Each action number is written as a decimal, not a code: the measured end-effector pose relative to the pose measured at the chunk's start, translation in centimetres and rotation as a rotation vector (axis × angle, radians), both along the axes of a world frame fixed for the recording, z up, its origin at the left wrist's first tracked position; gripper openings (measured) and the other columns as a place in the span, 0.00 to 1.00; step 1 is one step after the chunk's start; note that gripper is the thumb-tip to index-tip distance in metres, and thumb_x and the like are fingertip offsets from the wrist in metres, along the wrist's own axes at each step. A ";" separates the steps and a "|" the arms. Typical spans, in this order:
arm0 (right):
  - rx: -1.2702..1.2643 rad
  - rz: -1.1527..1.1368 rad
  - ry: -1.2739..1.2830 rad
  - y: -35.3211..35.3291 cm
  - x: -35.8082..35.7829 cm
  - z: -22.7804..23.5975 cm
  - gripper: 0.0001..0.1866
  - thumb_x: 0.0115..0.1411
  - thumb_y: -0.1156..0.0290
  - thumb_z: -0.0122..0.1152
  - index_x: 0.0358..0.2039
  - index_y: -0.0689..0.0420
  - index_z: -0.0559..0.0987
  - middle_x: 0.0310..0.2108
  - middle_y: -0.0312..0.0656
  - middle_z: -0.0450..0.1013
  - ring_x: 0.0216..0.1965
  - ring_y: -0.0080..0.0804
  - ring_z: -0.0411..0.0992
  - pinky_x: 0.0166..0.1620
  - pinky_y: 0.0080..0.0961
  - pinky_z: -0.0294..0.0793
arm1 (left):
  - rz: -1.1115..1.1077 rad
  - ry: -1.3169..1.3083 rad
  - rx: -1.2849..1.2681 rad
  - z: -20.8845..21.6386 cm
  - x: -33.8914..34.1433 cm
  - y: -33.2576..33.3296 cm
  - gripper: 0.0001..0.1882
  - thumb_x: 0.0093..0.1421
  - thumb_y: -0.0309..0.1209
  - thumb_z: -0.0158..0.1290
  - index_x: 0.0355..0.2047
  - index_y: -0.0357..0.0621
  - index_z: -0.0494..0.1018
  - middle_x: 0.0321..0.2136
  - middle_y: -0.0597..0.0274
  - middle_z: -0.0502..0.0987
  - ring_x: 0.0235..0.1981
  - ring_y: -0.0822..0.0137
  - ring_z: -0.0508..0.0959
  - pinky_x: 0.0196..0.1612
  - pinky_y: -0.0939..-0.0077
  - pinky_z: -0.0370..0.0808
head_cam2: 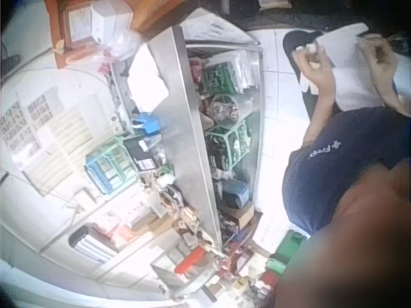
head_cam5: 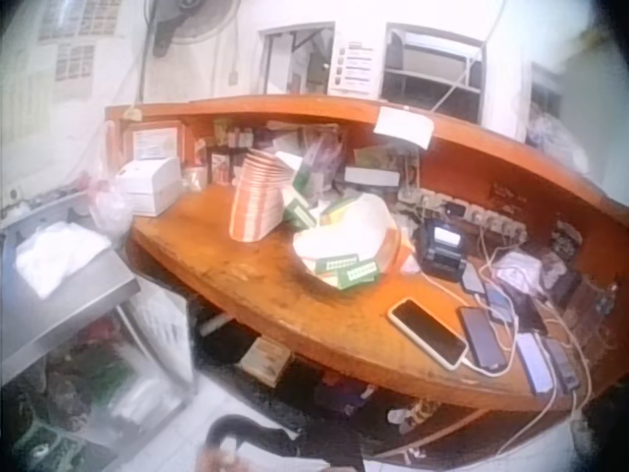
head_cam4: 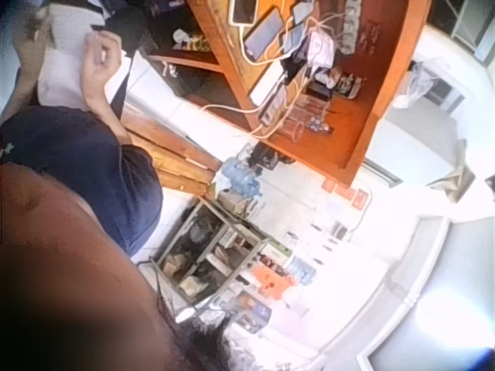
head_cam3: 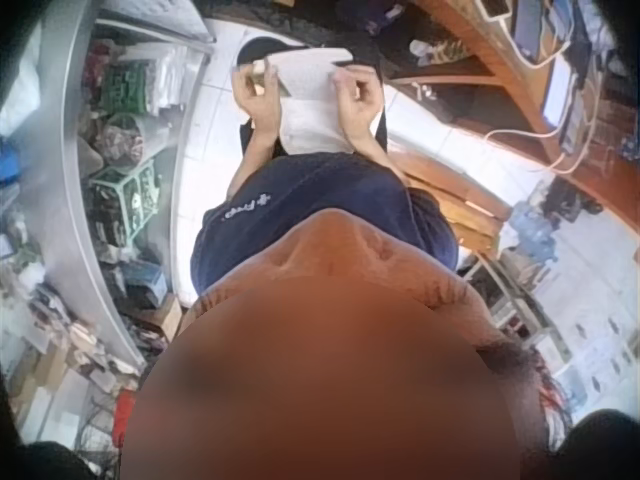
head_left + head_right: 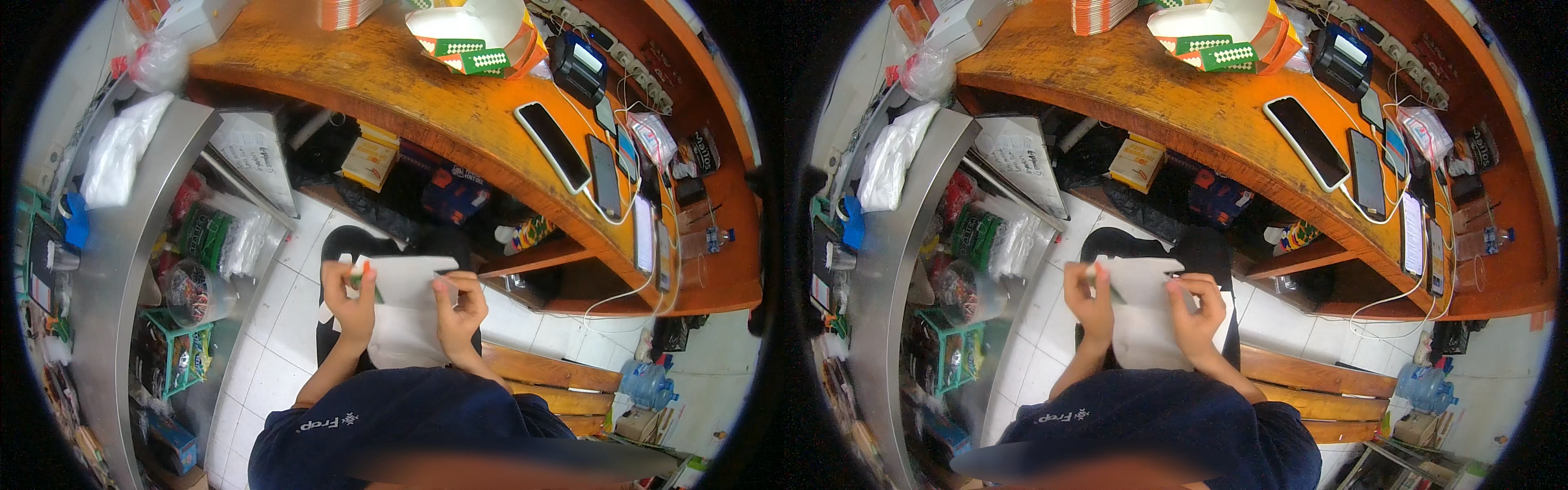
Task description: The person folds flat paper food containers into their final shape by hand, then stacks the finished units on the counter. The person repeatedly picks a flat container, folds the sides and tabs, and places the completed container on a growing stack.
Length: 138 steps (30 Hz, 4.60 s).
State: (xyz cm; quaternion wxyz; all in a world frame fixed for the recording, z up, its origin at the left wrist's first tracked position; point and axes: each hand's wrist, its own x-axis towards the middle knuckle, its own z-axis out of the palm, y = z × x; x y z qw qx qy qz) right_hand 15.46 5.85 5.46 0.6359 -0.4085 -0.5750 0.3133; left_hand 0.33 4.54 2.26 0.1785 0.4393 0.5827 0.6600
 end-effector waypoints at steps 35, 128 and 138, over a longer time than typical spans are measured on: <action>0.124 0.416 -0.698 -0.3 -0.2 1.6 0.25 0.46 0.78 0.67 0.49 0.59 0.76 0.56 0.49 0.68 0.50 0.43 0.69 0.51 0.31 0.67 | -0.213 -0.521 0.130 -0.5 2.7 -1.9 0.15 0.56 0.19 0.57 0.45 0.31 0.73 0.36 0.56 0.78 0.34 0.69 0.80 0.33 0.80 0.81; -0.457 0.498 -0.071 0.8 0.6 -7.3 0.17 0.68 0.58 0.47 0.31 0.61 0.72 0.28 0.38 0.71 0.31 0.23 0.68 0.36 0.21 0.66 | -0.346 -0.360 -0.470 -7.6 -0.9 -3.9 0.29 0.67 0.52 0.43 0.36 0.33 0.76 0.25 0.64 0.76 0.29 0.73 0.75 0.34 0.77 0.71; -0.891 0.783 0.008 3.3 2.7 -3.9 0.09 0.63 0.67 0.59 0.32 0.61 0.77 0.20 0.29 0.69 0.20 0.11 0.61 0.21 0.16 0.59 | -0.720 -0.706 -0.739 -6.2 -0.8 -4.4 0.30 0.69 0.52 0.34 0.50 0.35 0.69 0.46 0.59 0.75 0.46 0.68 0.73 0.50 0.71 0.69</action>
